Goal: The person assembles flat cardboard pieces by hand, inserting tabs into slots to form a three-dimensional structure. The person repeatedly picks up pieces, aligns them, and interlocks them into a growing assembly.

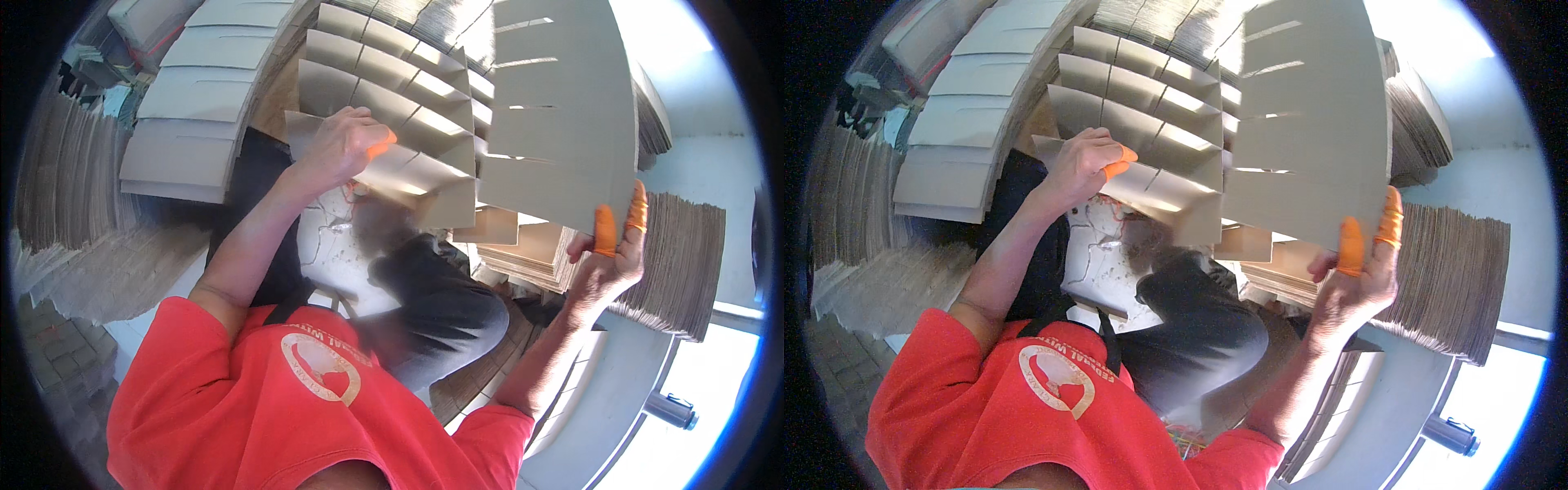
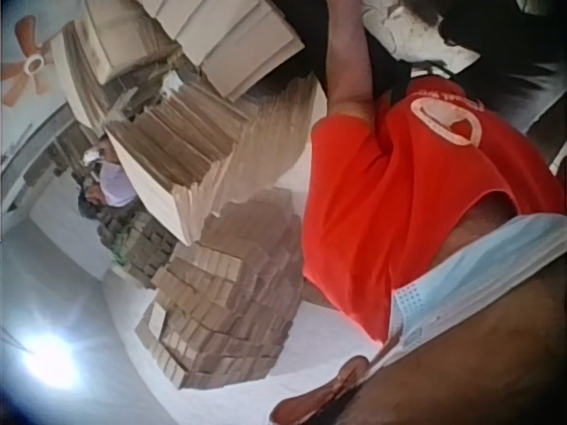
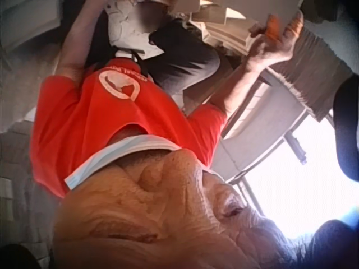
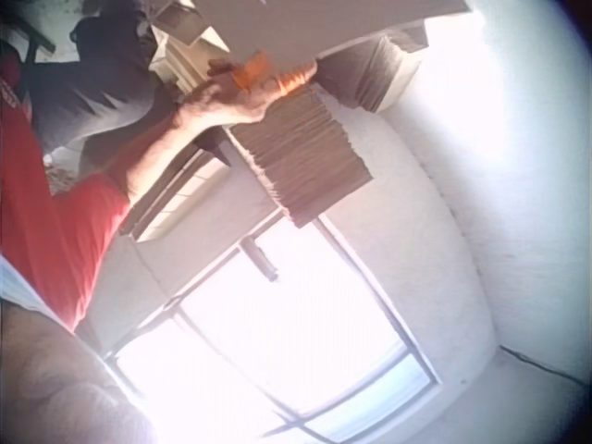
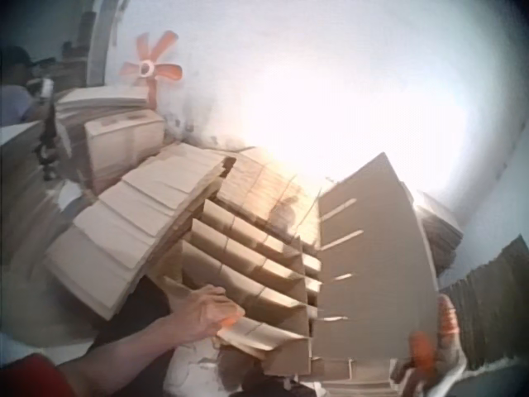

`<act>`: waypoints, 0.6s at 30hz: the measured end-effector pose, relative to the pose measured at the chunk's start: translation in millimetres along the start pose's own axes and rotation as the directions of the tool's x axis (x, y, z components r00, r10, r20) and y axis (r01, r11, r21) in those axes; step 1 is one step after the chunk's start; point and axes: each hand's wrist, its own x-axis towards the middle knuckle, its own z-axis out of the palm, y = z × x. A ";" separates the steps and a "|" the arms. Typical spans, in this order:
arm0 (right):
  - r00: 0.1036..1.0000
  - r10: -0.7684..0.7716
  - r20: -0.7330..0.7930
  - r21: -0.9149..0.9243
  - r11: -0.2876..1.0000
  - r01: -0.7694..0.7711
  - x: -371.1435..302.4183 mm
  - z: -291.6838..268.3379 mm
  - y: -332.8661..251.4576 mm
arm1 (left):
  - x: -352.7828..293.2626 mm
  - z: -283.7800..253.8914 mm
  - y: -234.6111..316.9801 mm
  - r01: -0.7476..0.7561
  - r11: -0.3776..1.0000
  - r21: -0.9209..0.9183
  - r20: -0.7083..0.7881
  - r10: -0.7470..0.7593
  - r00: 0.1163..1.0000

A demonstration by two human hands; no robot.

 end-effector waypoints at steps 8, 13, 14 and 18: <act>0.978 -0.061 0.201 0.167 0.986 0.028 -10.9 43.7 -6.8 | 0.5 4.1 -5.1 -0.001 1.000 -0.031 0.029 0.002 1.000; 0.977 -0.061 0.202 0.103 0.994 0.040 -7.4 49.3 -12.3 | 0.9 5.4 -5.5 0.021 0.999 -0.041 0.015 -0.020 1.000; 0.978 -0.058 0.203 0.111 0.993 0.036 -6.7 50.0 -14.3 | 1.4 5.2 -6.2 0.026 0.999 -0.035 0.019 -0.025 1.000; 0.974 -0.008 0.226 0.064 0.998 -0.006 -7.6 55.9 -21.8 | 4.3 5.3 -8.0 0.053 0.999 -0.009 0.046 -0.052 0.998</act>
